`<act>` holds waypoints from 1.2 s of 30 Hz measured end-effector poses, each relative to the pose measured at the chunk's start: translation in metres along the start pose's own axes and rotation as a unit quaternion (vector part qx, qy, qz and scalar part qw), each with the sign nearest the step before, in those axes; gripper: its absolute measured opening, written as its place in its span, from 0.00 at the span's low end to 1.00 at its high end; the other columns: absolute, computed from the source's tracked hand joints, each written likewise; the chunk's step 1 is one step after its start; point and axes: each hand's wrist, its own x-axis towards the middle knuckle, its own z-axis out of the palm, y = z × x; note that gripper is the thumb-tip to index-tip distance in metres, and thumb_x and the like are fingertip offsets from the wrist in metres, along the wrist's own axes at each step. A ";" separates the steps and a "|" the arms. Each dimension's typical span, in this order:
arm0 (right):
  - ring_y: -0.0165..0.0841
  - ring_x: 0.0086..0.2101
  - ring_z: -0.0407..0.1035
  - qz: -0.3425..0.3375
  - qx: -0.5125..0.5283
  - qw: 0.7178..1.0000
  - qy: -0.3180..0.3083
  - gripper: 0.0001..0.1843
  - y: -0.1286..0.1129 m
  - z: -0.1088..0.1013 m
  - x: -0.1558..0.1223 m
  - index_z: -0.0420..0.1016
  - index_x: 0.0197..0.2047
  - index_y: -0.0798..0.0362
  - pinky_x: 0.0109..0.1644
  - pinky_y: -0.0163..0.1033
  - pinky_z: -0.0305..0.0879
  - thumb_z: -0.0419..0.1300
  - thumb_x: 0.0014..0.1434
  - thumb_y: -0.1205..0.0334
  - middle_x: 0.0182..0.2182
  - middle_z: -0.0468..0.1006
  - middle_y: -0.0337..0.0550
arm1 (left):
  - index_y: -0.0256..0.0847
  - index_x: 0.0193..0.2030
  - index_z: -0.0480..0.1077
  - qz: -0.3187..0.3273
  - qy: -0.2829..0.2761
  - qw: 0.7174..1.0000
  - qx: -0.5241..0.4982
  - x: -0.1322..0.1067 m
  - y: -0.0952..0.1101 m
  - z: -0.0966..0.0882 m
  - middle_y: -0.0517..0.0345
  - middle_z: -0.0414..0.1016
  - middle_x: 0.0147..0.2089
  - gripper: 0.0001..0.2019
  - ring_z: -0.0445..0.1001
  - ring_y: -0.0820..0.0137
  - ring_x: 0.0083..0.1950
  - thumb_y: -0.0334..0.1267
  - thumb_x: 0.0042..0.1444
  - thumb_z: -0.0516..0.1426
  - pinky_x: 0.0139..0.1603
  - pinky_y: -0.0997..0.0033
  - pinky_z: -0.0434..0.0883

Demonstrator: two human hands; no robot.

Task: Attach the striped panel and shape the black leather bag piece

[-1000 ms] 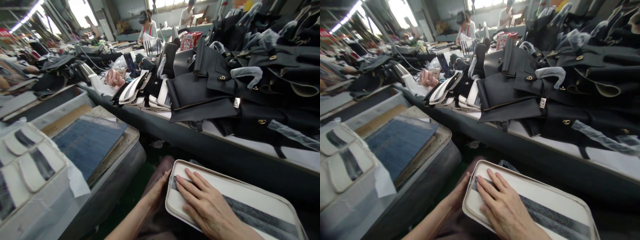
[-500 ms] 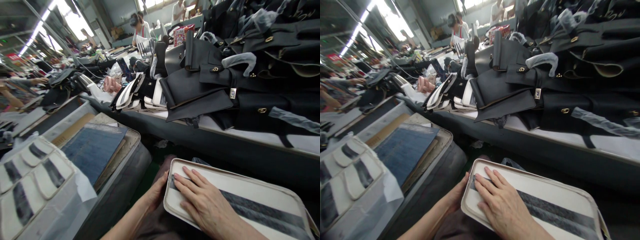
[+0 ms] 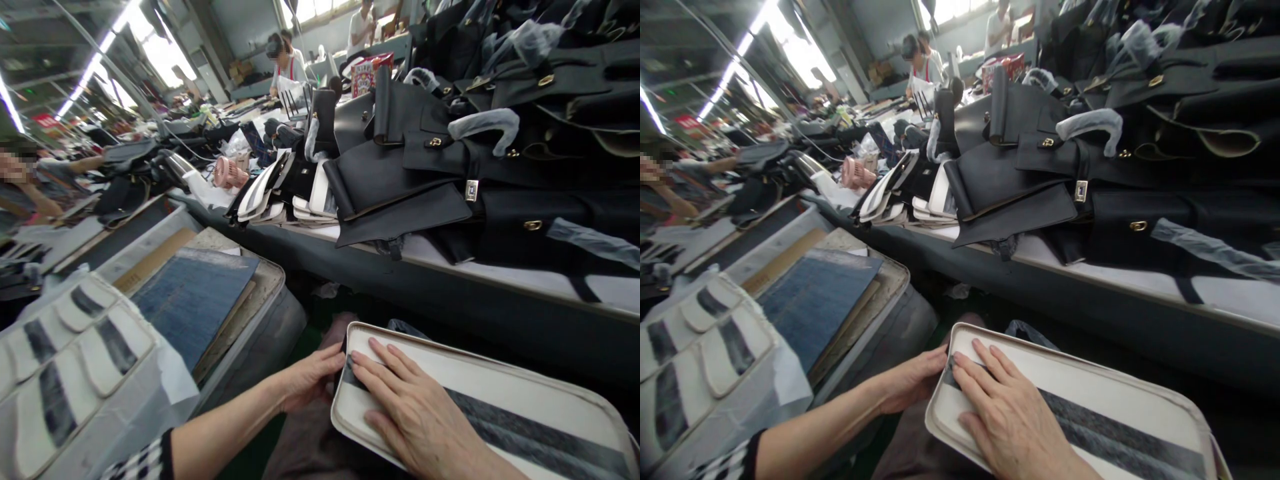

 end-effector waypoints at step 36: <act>0.37 0.40 0.77 0.346 0.488 0.611 0.518 0.17 0.038 -0.060 -0.087 0.75 0.47 0.54 0.47 0.44 0.72 0.65 0.61 0.51 0.39 0.81 0.46 | 0.61 0.64 0.65 0.426 -0.013 0.543 0.724 0.015 0.035 0.029 0.63 0.52 0.74 0.28 0.48 0.52 0.74 0.34 0.57 0.56 0.72 0.44 0.47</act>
